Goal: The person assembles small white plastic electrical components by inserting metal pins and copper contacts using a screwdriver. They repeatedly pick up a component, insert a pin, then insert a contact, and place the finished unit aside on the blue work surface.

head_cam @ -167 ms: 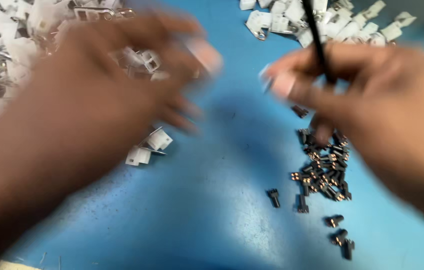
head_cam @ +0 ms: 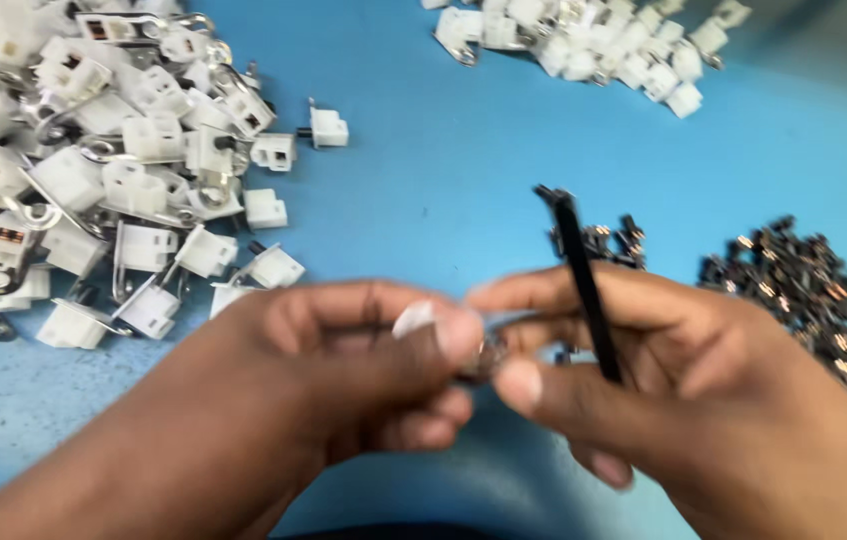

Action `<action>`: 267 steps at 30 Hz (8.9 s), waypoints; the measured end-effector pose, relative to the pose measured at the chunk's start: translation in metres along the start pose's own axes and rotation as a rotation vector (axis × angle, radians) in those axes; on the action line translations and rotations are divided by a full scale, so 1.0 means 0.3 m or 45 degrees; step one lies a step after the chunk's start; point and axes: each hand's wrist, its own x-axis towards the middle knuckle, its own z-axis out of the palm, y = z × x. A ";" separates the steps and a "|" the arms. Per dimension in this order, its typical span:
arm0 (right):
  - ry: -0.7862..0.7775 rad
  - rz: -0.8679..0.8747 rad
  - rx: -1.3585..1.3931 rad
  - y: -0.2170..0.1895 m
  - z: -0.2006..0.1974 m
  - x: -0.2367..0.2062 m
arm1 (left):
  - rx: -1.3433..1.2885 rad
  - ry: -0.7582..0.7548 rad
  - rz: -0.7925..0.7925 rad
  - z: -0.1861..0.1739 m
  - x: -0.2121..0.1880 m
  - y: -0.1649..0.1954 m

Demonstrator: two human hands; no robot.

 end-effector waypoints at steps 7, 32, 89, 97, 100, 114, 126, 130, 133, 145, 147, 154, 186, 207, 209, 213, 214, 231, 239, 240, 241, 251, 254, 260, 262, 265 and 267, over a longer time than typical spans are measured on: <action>0.218 -0.442 -0.844 0.109 -0.038 -0.034 | 0.560 0.333 -0.323 0.039 -0.044 0.006; -0.350 -0.441 0.199 -0.075 -0.144 -0.064 | 0.769 0.006 0.127 0.170 -0.023 0.045; 0.143 0.119 0.726 -0.040 -0.094 0.085 | 1.873 0.816 1.011 -0.132 0.555 0.429; 0.343 -0.532 0.268 -0.187 -0.117 0.021 | 0.913 0.221 0.727 0.103 0.157 0.171; 0.315 -0.562 0.136 -0.186 -0.092 -0.009 | 0.927 0.306 0.653 0.171 0.059 0.149; 0.176 -0.358 0.735 -0.115 -0.122 -0.068 | 0.741 0.051 0.440 0.204 0.023 0.090; 0.069 -1.062 0.823 -0.122 -0.070 -0.113 | 0.616 0.003 0.406 0.241 -0.006 0.105; 0.230 -1.154 0.636 -0.215 0.041 -0.155 | 0.779 0.117 0.299 0.241 -0.009 0.125; 0.340 -1.072 0.603 -0.203 0.109 -0.166 | 0.751 0.103 0.339 0.232 0.009 0.112; 0.725 -0.935 -0.764 -0.222 -0.108 0.490 | 1.954 1.268 0.844 -0.514 -0.022 0.382; 0.839 -1.151 -1.022 -0.274 -0.119 0.607 | 2.009 1.241 0.718 -0.658 -0.024 0.451; 0.519 -0.737 -0.158 -0.269 -0.169 0.577 | 1.971 1.392 0.215 -0.424 0.051 0.421; 0.732 -0.463 0.510 0.123 -0.125 -0.159 | 0.794 0.230 0.165 0.290 0.009 0.039; 0.142 -0.999 0.815 -0.061 -0.165 -0.142 | 0.591 0.068 0.441 0.248 0.005 0.049; 0.171 -1.034 0.760 -0.099 -0.120 -0.150 | 0.620 0.098 0.416 0.253 -0.004 0.059; 0.372 -1.052 0.424 -0.162 -0.041 -0.181 | 0.744 0.212 0.272 0.260 -0.017 0.078; 0.476 -1.087 0.221 -0.166 -0.014 -0.197 | 0.752 0.221 0.293 0.259 -0.017 0.080; 0.556 -0.682 -0.410 -0.267 -0.094 0.528 | 1.773 1.325 0.740 -0.520 -0.025 0.340; 0.722 -0.879 -1.208 -0.439 -0.015 0.773 | 1.877 1.617 0.473 -0.637 -0.026 0.360; 0.750 -0.890 -1.220 -0.433 -0.018 0.765 | 1.924 1.656 0.545 -0.592 -0.034 0.343; 0.749 -0.885 -1.241 -0.429 -0.021 0.756 | 1.971 1.683 0.630 -0.540 -0.037 0.328; 0.632 -0.690 -1.149 -0.454 -0.009 0.701 | 1.584 0.991 0.859 -0.011 0.040 0.227; 0.599 -0.790 -1.119 -0.448 -0.009 0.693 | 1.546 0.868 0.928 0.044 0.000 0.210; 0.530 -0.915 -1.110 -0.443 0.014 0.714 | 1.395 0.783 0.760 0.042 -0.027 0.148; 0.546 -0.975 -1.158 -0.445 0.017 0.730 | 1.336 0.741 0.774 0.021 -0.021 0.142; 0.595 -1.002 -1.208 -0.446 0.003 0.750 | 1.247 0.666 0.843 0.004 0.003 0.151; 0.580 -0.904 -1.255 -0.448 -0.008 0.760 | 1.209 0.621 0.867 0.001 0.019 0.172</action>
